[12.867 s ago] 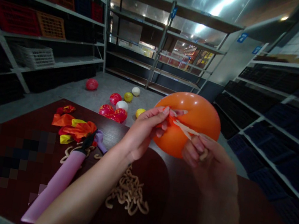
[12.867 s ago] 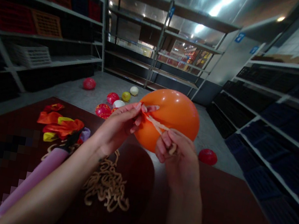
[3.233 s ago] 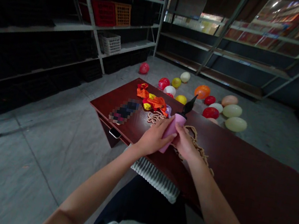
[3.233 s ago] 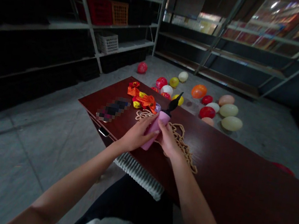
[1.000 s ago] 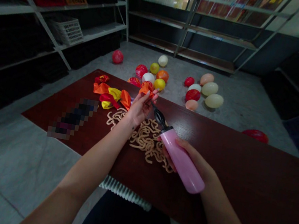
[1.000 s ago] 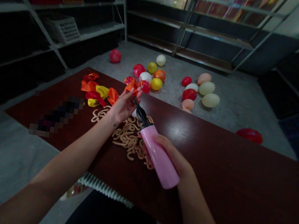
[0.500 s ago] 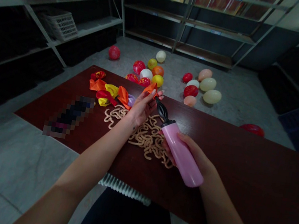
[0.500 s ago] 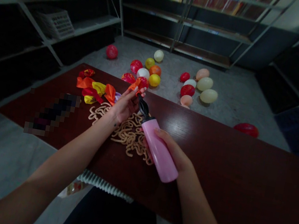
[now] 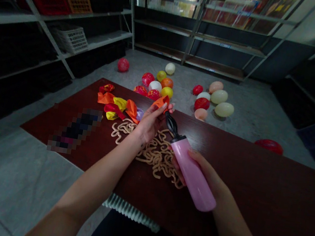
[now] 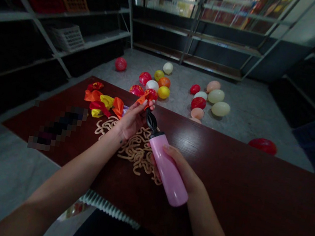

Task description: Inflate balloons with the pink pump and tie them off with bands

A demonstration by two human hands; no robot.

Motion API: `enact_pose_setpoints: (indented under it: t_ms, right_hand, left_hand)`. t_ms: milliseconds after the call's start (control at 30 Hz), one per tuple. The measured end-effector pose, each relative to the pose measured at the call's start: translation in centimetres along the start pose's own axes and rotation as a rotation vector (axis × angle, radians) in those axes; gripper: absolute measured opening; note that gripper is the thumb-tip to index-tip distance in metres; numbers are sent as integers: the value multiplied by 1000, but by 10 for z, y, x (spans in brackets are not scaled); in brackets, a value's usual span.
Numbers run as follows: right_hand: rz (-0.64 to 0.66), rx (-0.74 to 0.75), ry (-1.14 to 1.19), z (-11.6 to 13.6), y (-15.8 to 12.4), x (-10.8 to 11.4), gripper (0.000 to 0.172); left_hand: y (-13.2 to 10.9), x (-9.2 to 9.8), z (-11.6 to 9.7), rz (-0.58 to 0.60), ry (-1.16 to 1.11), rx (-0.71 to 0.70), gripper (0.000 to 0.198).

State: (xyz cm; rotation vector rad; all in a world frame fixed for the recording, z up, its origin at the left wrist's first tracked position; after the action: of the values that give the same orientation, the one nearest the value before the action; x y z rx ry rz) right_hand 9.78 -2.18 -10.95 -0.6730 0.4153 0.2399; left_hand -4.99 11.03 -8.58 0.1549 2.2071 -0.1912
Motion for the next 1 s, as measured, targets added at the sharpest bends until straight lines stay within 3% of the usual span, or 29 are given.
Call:
enact_pose_setpoints:
  t_ms: [100, 233, 400, 567, 767, 900, 1000]
  right_hand:
    - [50, 37, -15, 3, -2, -8, 57]
    - [93, 42, 6, 3, -1, -13, 55]
    - [-13, -20, 20, 1, -2, -8, 45]
    - [-49, 21, -7, 1, -4, -11, 47]
    - [-99, 24, -27, 2, -5, -8, 41]
    - [-121, 55, -102, 7, -10, -12, 40]
    - [-100, 66, -172, 7, -11, -15, 46]
  left_hand:
    - [-4, -2, 1, -21, 18, 6, 14]
    - [-11, -6, 19, -27, 53, 65, 20]
    - [-14, -9, 26, -18, 40, 112, 16]
    - [-14, -10, 22, -26, 9, 85, 14]
    - [-15, -11, 42, 75, 42, 285, 31]
    - [-16, -16, 29, 194, -60, 326, 24]
    - [-20, -19, 21, 224, -137, 387, 30]
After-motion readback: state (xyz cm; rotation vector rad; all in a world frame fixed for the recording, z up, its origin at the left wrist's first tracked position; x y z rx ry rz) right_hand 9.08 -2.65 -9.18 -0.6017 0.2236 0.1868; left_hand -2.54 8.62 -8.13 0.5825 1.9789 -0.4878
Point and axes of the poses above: each hand's wrist, its own y-axis towards the middle knuckle, its own x-axis out of the back of the hand, z = x × y, the point moved 6 cm from there along y, towards the middle knuckle
